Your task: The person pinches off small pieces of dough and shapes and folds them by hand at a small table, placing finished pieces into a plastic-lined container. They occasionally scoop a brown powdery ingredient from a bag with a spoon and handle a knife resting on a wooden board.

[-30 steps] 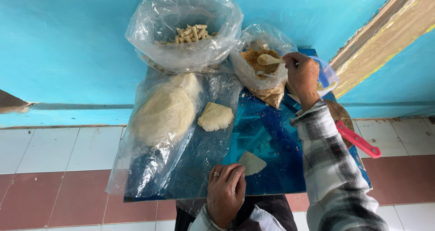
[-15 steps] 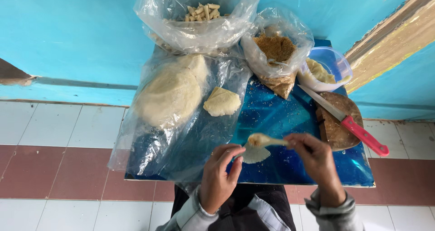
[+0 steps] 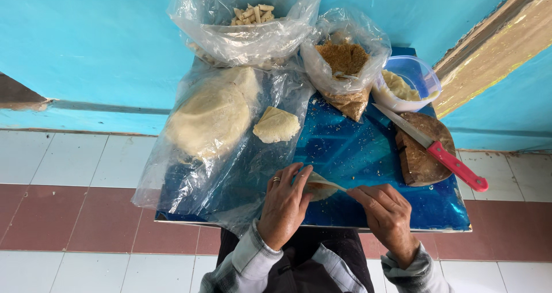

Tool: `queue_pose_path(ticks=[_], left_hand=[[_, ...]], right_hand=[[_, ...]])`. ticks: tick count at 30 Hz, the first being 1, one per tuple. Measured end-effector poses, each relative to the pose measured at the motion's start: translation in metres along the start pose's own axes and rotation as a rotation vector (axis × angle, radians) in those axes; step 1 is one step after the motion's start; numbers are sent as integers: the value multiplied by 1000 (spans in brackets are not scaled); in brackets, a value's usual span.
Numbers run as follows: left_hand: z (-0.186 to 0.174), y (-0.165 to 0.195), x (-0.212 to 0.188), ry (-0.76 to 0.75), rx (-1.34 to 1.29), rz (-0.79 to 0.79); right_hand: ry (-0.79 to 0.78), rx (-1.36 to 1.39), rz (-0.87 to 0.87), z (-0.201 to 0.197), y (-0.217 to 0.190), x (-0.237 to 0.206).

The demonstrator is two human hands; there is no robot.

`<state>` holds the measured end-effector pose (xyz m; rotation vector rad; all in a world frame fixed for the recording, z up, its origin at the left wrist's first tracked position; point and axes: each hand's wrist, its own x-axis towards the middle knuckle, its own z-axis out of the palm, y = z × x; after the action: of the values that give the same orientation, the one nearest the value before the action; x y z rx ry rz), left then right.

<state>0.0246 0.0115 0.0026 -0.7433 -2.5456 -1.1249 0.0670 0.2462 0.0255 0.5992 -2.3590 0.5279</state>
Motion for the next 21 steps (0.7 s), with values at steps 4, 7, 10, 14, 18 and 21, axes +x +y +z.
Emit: queue_pose_path(ticks=[4, 7, 10, 14, 18, 21], left_hand=[[2, -3, 0, -5, 6, 13], [3, -2, -1, -6, 5, 16], [3, -2, -1, -14, -6, -5], [3, -1, 0, -1, -21, -8], [3, -1, -1, 3, -15, -6], [3, 0, -2, -3, -6, -11]], right_hand=[[0, -44, -109, -5, -1, 5], [-16, -77, -152, -8, -2, 6], [-18, -84, -193, -9, -2, 6], [-9, -119, -245, -12, -2, 3], [-29, -136, -259, -13, -1, -1], [-30, -162, -288, -14, 0, -3]])
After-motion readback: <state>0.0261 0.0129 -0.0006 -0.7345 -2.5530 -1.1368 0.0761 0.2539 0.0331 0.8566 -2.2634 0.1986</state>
